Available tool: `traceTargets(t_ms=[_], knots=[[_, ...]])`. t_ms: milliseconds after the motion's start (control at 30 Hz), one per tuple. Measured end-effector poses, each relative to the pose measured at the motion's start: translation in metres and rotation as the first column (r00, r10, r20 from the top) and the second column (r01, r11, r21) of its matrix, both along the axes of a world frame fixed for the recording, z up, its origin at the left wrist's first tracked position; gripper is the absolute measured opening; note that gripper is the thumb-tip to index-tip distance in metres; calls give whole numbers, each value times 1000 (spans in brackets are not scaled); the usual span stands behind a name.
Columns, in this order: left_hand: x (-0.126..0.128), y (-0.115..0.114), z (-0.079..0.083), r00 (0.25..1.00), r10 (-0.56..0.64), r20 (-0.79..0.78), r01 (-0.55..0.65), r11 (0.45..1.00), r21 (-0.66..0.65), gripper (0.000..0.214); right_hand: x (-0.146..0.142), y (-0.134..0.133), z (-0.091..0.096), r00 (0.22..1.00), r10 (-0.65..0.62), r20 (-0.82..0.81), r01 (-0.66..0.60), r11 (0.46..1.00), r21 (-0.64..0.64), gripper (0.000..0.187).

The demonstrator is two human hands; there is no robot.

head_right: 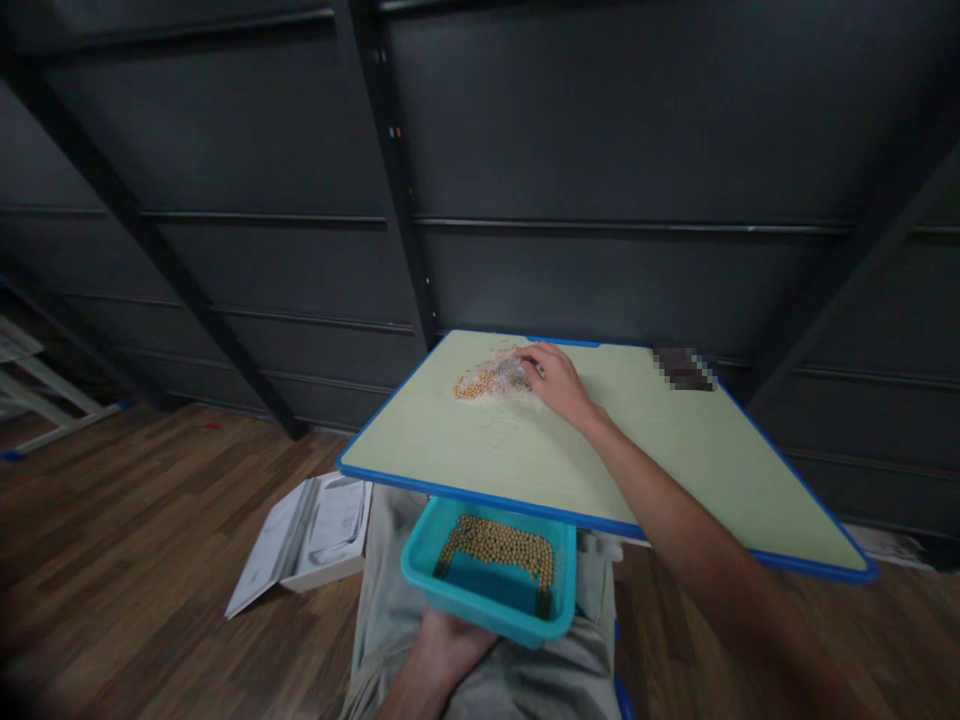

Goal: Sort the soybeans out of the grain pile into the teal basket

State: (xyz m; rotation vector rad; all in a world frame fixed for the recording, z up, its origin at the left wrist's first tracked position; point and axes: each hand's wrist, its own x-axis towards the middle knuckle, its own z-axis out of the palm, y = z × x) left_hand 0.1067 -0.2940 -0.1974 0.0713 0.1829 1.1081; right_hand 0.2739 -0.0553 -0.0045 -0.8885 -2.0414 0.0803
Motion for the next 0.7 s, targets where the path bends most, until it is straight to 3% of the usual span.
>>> traceTargets(t_ms=[167,333,467,700], knots=[[-2,1,-14,1000,1,3,-1,999,32,43,29,28,-7,970,-229,-78,231,973,14,26],[-4,0,-21,999,34,-40,-32,999,44,42,52,43,-19,889,-455,-44,449,888,-101,29],[-3,1,-16,999,13,-51,-11,999,32,40,61,46,-20,842,-540,5,535,832,-148,32],[0,4,-7,1000,-26,-9,26,1000,1,44,80,48,-8,742,-669,-52,651,737,-181,28]])
